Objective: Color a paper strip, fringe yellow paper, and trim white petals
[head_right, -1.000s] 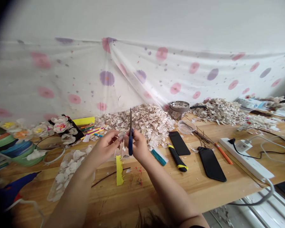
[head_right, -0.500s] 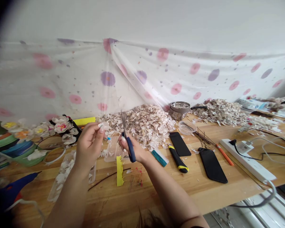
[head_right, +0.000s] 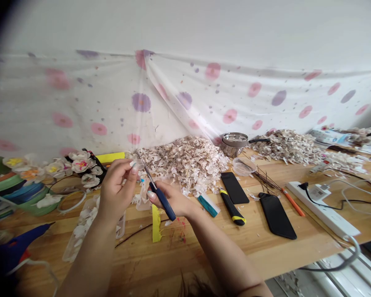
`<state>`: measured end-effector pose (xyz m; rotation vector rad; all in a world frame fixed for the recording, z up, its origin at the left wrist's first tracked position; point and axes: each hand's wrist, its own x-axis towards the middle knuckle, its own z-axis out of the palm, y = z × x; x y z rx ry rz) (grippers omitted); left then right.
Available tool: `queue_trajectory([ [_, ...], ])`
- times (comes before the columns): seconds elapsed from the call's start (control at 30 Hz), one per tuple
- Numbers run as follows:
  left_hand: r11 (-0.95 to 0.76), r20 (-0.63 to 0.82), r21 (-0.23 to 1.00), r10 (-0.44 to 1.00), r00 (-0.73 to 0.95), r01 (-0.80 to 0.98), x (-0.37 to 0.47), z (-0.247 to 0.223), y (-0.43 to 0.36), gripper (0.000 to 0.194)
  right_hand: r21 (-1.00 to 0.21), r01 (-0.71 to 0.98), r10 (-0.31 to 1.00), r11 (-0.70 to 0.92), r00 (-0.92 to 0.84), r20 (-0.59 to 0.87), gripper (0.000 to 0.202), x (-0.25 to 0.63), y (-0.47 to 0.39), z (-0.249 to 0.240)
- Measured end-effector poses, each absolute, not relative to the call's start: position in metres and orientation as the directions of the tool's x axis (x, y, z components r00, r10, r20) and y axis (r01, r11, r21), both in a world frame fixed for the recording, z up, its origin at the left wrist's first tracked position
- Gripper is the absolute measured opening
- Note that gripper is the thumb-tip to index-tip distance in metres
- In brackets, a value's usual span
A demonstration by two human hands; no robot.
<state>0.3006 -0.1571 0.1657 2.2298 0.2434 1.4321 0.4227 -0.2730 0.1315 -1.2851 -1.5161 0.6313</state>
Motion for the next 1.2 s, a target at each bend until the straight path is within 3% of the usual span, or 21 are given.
queue_trajectory([
  [0.3,-0.869,0.823,0.476,0.384,0.418,-0.138,0.303,0.163,-0.154,0.004,-0.853,0.383,0.913,0.354,0.058,0.404,0.054,0.424,-0.268,0.122],
  [0.7,-0.822,0.79,0.541,0.423,0.444,-0.18,0.301,0.163,-0.151,0.006,-0.919,0.261,0.946,0.295,0.054,0.319,0.051,0.426,-0.27,0.128],
  [1.2,-0.789,0.73,0.58,0.392,0.56,-0.203,0.296,0.163,-0.139,0.011,-0.913,0.392,0.989,0.114,0.046,0.144,0.053,0.445,-0.286,0.152],
])
